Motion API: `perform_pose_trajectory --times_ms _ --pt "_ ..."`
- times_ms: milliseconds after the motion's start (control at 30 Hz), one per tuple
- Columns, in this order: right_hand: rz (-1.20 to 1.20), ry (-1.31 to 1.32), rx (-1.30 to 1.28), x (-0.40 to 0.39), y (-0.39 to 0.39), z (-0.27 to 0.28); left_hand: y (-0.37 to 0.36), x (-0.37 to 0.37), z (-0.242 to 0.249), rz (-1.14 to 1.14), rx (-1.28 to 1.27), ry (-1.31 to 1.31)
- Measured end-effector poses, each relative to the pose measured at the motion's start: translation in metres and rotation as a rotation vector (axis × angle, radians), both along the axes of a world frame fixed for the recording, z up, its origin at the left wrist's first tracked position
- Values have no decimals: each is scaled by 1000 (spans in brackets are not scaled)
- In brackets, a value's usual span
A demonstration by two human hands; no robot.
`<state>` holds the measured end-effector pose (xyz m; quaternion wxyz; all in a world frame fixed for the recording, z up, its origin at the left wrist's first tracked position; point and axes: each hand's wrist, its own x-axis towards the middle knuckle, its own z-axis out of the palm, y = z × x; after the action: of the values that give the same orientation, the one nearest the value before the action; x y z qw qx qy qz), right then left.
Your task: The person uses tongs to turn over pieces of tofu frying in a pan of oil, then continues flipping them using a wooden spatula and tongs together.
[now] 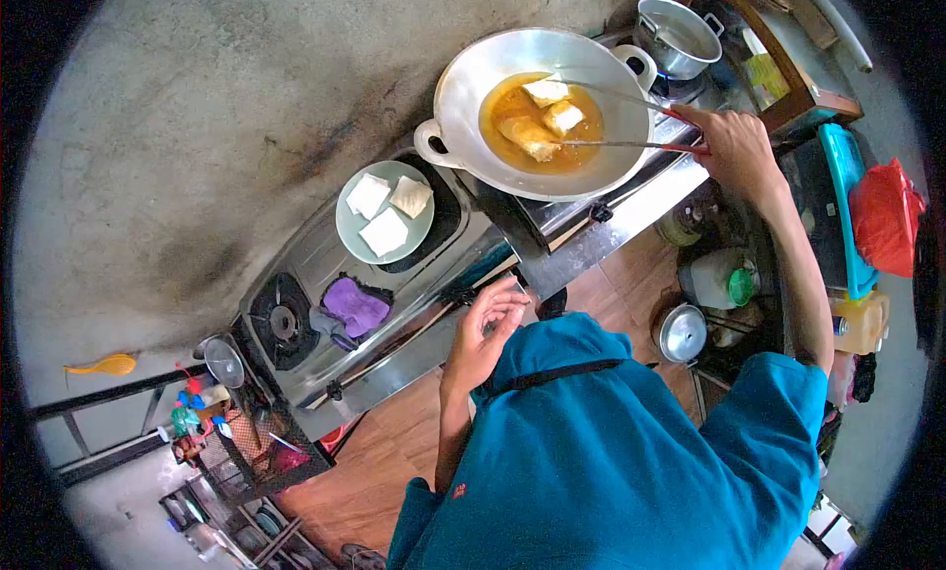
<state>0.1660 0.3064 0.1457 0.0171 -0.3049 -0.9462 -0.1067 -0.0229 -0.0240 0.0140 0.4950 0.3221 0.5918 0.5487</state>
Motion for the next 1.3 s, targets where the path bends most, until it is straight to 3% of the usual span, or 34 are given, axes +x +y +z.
perform_pose_trajectory --times_ms 233,267,633,833,900,967,1100,1233,1300 --pt "28 -102 79 1 -7 -10 0 -3 -6 -33 37 16" --pt "-58 -140 21 -4 -12 -10 0 -3 -6 -38 37 24" --pt "50 -43 -43 -33 -29 -21 -9 -3 -5 -23 39 53" --pt "77 -19 -128 -28 -18 3 -13 -3 -2 1 40 48" --pt "7 1 -241 -29 -15 10 -15 -3 -5 5 50 48" --pt "-4 70 -535 -25 8 9 -15 -3 -6 7 48 47" --pt "-51 39 -610 -18 38 1 -15 -3 -6 1 46 43" --pt "-99 2 -883 -29 58 -3 -13 -3 -4 -2 44 42" --pt "-125 -52 -842 -34 63 -5 -12 -2 -2 2 33 35"
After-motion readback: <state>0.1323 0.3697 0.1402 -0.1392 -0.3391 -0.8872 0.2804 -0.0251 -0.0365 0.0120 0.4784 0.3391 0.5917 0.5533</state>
